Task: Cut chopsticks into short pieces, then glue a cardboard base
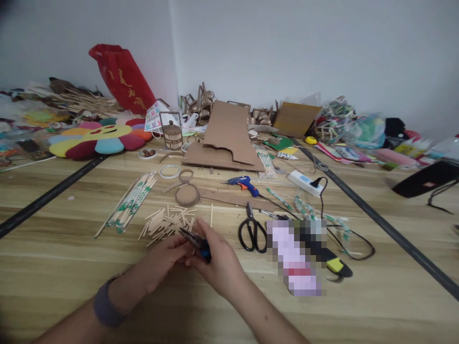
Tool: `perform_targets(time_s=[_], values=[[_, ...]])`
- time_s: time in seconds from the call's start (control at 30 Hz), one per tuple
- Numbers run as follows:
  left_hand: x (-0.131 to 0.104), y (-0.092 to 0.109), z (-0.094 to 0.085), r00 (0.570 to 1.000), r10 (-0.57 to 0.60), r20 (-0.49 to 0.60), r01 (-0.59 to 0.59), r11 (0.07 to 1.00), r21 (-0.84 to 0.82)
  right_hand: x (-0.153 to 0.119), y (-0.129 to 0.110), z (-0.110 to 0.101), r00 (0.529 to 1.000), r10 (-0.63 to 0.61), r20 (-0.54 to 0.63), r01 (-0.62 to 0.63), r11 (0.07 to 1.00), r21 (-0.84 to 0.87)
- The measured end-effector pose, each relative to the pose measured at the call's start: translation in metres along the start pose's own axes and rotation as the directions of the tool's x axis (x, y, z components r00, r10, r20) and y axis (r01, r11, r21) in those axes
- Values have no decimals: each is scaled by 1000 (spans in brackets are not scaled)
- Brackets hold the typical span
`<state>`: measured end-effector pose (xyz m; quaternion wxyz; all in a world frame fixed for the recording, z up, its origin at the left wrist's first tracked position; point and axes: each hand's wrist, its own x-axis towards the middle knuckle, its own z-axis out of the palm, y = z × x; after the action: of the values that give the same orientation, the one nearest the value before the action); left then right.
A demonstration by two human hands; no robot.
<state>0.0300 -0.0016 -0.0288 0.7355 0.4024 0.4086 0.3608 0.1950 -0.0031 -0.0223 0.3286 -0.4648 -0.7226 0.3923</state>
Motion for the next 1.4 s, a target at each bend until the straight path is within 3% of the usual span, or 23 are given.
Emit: perform_targets(time_s=[0.13,0.27,0.37,0.43,0.53,0.67,0.7,0.73,0.8,0.87,0.93,1.0,1.1,1.17,1.27,1.33,1.4], values=[[1,-4,-1,1000,10,4,-10,999,-39,-2,4,6,997,-66,-50,64,997,-40],[-1,4,1,998,53,20,-54,997,57,-1,1,4,997,-25,-66,27,999,25],[-3,15,-2,994,112,-5,-107,958,265,4,-3,-5,991,-13,-133,25,995,94],[-5,21,-7,972,218,-86,-147,854,500,7,-4,-12,984,19,-175,8,988,157],[-5,27,-15,895,399,-201,-140,678,721,10,-5,-18,968,190,-163,-133,942,307],[-5,29,-19,704,668,-241,-283,575,767,8,-9,-21,931,355,-88,-268,827,494],[-6,29,-18,666,710,-228,-323,551,770,8,-11,-21,926,373,-60,-286,795,534],[-8,30,-17,655,726,-209,-356,541,762,7,-13,-20,921,389,-21,-307,758,575],[-13,30,-13,717,678,-162,-402,592,699,5,-15,-19,911,401,96,-363,668,650],[-17,29,-6,836,542,-85,-411,722,556,4,-16,-15,897,381,223,-416,562,714],[-18,25,0,921,388,25,-366,844,393,2,-15,-8,882,345,321,-457,463,759],[-16,18,6,954,277,113,-298,918,262,1,-14,-1,870,329,366,-477,383,791],[-12,10,11,970,196,140,-211,973,96,-1,-17,5,859,328,393,-496,344,797],[-11,9,10,983,160,95,-164,986,42,-2,-21,4,847,309,432,-525,361,771],[-14,11,6,992,125,10,-125,992,22,-5,-29,-3,826,257,501,-560,463,687],[-15,13,4,985,174,-6,-174,984,34,-6,-31,-9,838,248,485,-529,584,616],[-14,16,2,961,275,-30,-273,960,61,-4,-29,-16,878,252,407,-435,773,461]])
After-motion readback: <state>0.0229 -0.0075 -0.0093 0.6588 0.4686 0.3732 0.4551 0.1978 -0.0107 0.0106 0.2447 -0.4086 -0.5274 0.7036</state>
